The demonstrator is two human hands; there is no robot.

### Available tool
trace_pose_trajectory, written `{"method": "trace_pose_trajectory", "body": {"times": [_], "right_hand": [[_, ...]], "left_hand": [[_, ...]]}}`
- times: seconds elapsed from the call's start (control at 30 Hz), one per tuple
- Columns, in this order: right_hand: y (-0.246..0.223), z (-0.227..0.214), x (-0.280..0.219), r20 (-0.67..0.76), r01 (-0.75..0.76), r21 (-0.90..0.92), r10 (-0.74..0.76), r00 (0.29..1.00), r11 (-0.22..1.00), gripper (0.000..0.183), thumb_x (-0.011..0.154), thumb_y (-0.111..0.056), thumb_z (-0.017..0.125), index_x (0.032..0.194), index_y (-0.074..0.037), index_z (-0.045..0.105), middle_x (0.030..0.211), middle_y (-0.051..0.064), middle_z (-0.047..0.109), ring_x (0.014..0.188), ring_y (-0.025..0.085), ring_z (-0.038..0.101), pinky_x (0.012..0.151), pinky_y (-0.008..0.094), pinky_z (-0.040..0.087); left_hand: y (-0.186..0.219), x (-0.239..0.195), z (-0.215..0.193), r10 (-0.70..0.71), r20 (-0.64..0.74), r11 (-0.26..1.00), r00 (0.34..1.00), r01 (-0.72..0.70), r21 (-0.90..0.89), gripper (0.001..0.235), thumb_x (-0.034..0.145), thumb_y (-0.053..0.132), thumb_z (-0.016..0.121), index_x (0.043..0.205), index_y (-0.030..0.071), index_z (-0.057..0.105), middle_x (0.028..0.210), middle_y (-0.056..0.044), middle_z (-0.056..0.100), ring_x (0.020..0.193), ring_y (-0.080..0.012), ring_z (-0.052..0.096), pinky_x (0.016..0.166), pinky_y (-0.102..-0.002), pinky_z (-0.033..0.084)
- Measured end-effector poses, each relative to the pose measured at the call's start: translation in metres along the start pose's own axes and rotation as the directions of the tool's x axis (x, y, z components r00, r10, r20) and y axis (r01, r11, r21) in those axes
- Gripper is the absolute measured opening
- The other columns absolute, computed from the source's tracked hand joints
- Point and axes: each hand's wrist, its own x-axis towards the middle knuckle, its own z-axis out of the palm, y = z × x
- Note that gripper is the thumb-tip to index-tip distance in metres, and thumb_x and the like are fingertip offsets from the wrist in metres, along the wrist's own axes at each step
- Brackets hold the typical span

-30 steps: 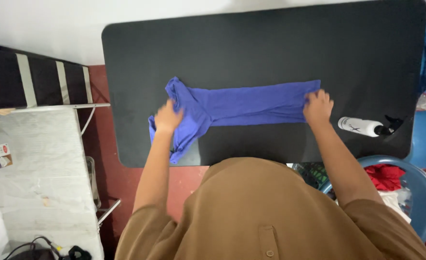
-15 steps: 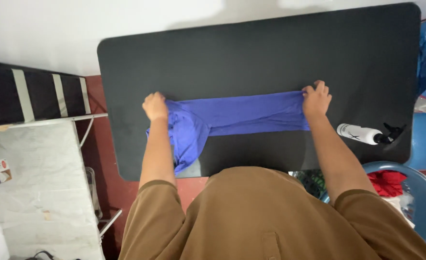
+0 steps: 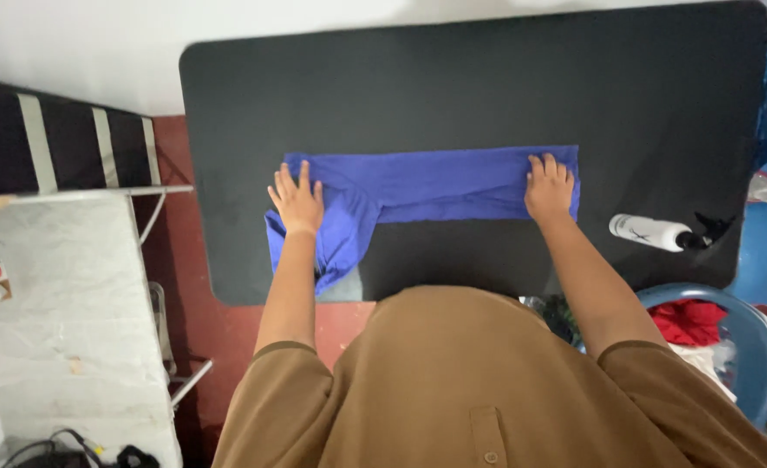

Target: Fold a long-sleeved shirt on a table.

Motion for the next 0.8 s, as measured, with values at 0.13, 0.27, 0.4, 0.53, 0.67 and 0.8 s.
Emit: {"method": "trace_pose_trajectory", "body": {"times": [0.13,0.27,0.4,0.53,0.67,0.8], "right_hand": [[-0.012,-0.018,-0.019,-0.17,0.035,0.069,-0.023,0.985,0.997,0.046,0.101,-0.026,0.068,0.144,-0.016,0.055,0.149,0.015,0.045,0.131,0.039,0.048,0.108,0.063,0.036],[-0.032,-0.011,-0.055,-0.228,0.158,0.086,-0.135,0.964,0.984,0.036,0.098,-0.026,0.068,0.132,-0.021,0.061,0.141,0.011,0.045,0.127,0.038,0.048,0.102,0.056,0.039],[-0.054,0.011,-0.089,-0.165,0.29,0.13,-0.267,0.949,0.948,0.027,0.093,-0.027,0.069,0.12,-0.026,0.066,0.141,0.008,0.045,0.129,0.035,0.047,0.105,0.055,0.038],[-0.075,0.015,-0.107,-0.102,0.354,0.166,-0.341,0.934,0.92,0.019,0.094,-0.026,0.068,0.113,-0.027,0.068,0.141,0.006,0.045,0.132,0.032,0.046,0.106,0.052,0.039],[-0.094,0.016,-0.114,-0.053,0.396,0.162,-0.393,0.918,0.904,0.021,0.093,-0.024,0.068,0.114,-0.028,0.066,0.139,0.005,0.045,0.128,0.031,0.049,0.104,0.051,0.042],[-0.111,0.024,-0.126,-0.007,0.44,0.155,-0.445,0.896,0.884,0.018,0.092,-0.025,0.069,0.109,-0.028,0.067,0.137,0.003,0.047,0.127,0.029,0.051,0.103,0.049,0.044]], "left_hand": [[-0.002,-0.061,-0.005,-0.075,-0.28,0.972,0.957,0.007,-0.236,0.049,0.107,0.05,0.052,0.144,0.019,0.054,0.144,-0.02,0.045,0.14,-0.0385,0.043,0.118,-0.052,0.031],[-0.038,-0.152,0.041,-0.036,-0.41,0.969,0.912,-0.068,-0.237,0.074,0.093,0.074,0.056,0.145,0.022,0.049,0.138,-0.018,0.045,0.129,-0.0392,0.048,0.11,-0.051,0.036],[-0.08,-0.214,0.063,0.074,-0.022,0.979,0.997,-0.077,-0.188,0.105,0.067,0.078,0.074,0.153,0.028,0.038,0.15,-0.013,0.038,0.14,-0.0368,0.037,0.117,-0.06,0.026],[-0.112,-0.221,0.065,0.21,0.075,0.972,0.975,-0.2,-0.122,0.101,0.061,0.075,0.076,0.149,0.036,0.047,0.13,-0.004,0.052,0.121,-0.0275,0.054,0.102,-0.046,0.046],[-0.124,-0.19,0.052,0.161,-0.245,0.975,0.956,-0.193,-0.112,0.052,0.084,0.063,0.071,0.125,0.033,0.062,0.111,-0.003,0.055,0.1,-0.0283,0.06,0.08,-0.046,0.053],[-0.129,-0.15,0.068,-0.311,-0.076,0.938,0.948,0.293,-0.184,0.069,0.092,0.054,0.071,0.148,0.025,0.043,0.128,-0.01,0.048,0.115,-0.0336,0.055,0.088,-0.053,0.057]]}}
